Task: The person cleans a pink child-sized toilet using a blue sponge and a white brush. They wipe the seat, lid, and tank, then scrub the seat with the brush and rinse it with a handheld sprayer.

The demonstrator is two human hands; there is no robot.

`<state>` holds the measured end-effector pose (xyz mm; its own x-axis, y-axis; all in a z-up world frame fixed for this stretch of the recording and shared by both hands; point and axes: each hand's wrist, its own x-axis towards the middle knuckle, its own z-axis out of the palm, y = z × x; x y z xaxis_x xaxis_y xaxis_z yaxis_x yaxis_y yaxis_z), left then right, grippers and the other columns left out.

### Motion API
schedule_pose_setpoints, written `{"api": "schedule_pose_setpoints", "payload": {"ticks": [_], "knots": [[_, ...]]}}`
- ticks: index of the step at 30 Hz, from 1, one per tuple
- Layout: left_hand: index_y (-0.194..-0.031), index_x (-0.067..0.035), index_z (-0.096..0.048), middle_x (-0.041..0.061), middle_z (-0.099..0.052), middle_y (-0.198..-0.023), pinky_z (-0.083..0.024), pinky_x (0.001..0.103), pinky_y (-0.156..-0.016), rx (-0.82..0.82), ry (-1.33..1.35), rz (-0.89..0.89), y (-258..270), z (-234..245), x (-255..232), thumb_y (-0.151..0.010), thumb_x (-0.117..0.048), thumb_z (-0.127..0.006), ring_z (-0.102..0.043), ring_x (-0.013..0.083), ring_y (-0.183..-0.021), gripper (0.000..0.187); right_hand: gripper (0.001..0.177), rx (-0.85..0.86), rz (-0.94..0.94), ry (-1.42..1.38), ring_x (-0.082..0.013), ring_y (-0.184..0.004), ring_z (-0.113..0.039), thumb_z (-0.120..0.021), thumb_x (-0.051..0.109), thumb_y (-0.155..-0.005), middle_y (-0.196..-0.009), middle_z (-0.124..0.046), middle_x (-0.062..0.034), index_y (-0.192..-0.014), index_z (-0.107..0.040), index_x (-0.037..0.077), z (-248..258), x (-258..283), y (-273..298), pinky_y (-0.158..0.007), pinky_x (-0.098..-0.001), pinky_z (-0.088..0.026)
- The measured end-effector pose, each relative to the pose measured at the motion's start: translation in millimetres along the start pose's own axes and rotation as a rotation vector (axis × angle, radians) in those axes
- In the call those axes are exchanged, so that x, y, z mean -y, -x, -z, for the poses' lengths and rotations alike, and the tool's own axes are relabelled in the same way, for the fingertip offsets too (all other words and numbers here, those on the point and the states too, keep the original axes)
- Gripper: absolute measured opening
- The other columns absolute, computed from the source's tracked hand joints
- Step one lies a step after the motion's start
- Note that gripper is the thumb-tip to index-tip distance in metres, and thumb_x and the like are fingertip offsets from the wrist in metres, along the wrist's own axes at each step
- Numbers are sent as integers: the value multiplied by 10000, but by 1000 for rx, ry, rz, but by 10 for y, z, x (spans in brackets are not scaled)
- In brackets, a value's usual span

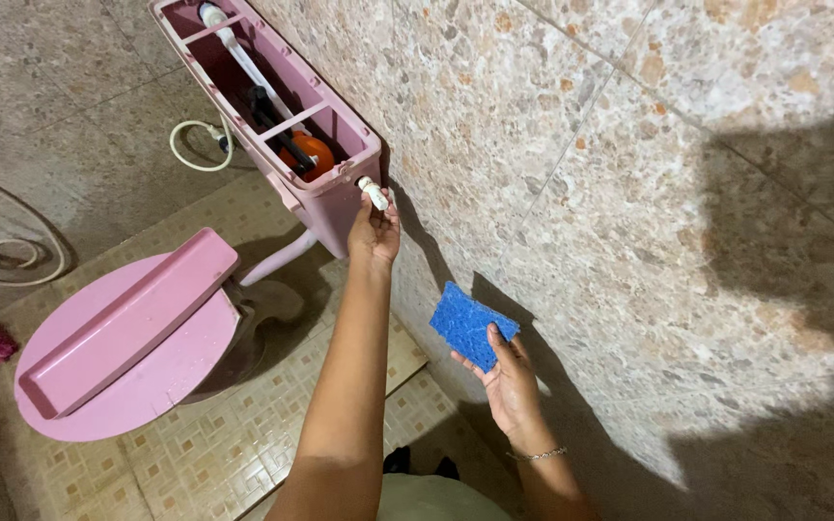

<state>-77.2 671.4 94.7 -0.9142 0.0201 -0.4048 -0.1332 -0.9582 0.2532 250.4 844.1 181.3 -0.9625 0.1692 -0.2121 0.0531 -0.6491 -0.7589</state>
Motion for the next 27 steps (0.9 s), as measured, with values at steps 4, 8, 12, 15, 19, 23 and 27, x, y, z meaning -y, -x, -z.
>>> {"api": "schedule_pose_setpoints", "payload": {"ticks": [4, 8, 12, 15, 19, 23, 27], "knots": [[-1168, 3, -670, 141, -740, -1016, -590, 307, -733, -25, 31, -16, 17, -22, 21, -964, -234, -693, -698, 223, -861, 313, 351, 11, 5, -9, -250, -1096, -695, -623, 319, -984, -1214, -705, -112, -1195, -626, 38, 5, 36, -23, -957, -526, -580], [-1160, 45, -643, 155, -714, -1048, -628, 330, -808, -74, 188, -77, 13, -85, -17, -975, -177, -705, -710, 254, -916, 295, 346, -2, 8, 0, -256, -1097, -697, -620, 317, -987, -1204, -709, -114, -1191, -618, 38, -7, 80, -64, -963, -524, -579], [-1162, 56, -650, 156, -702, -1039, -628, 316, -799, -83, 164, -123, -43, -86, -1, -961, -180, -697, -711, 243, -889, 313, 330, 9, 7, 11, -246, -1112, -695, -610, 309, -989, -1201, -707, -106, -1182, -608, 41, -32, 74, -67, -981, -524, -586], [-1162, 69, -640, 155, -692, -1035, -632, 317, -790, -75, 187, -139, -152, -158, 27, -962, -185, -682, -710, 248, -886, 326, 325, -1, 1, 31, -242, -1103, -703, -594, 308, -981, -1199, -714, -99, -1188, -620, 59, -39, 104, -77, -977, -511, -586], [-1156, 68, -636, 154, -685, -1029, -634, 318, -787, -59, 202, -159, -239, -144, -7, -959, -177, -690, -708, 257, -882, 319, 305, 9, 35, 12, -243, -1081, -699, -602, 288, -996, -1198, -705, -94, -1178, -632, 45, -3, 113, -77, -962, -510, -586], [-1157, 71, -635, 149, -695, -1045, -643, 318, -819, -41, 198, -191, -234, -90, 18, -959, -139, -710, -713, 257, -905, 297, 305, 18, 33, 36, -243, -1081, -707, -597, 292, -1004, -1191, -712, -109, -1163, -631, 35, 56, 97, -59, -963, -502, -593], [-1159, 76, -643, 159, -703, -1075, -632, 308, -828, 56, 202, -220, -139, -110, 43, -970, -165, -719, -720, 265, -963, 315, 314, 11, 18, 54, -249, -1069, -713, -591, 300, -1002, -1184, -719, -120, -1162, -629, 32, 118, 78, -26, -956, -504, -598]]}}
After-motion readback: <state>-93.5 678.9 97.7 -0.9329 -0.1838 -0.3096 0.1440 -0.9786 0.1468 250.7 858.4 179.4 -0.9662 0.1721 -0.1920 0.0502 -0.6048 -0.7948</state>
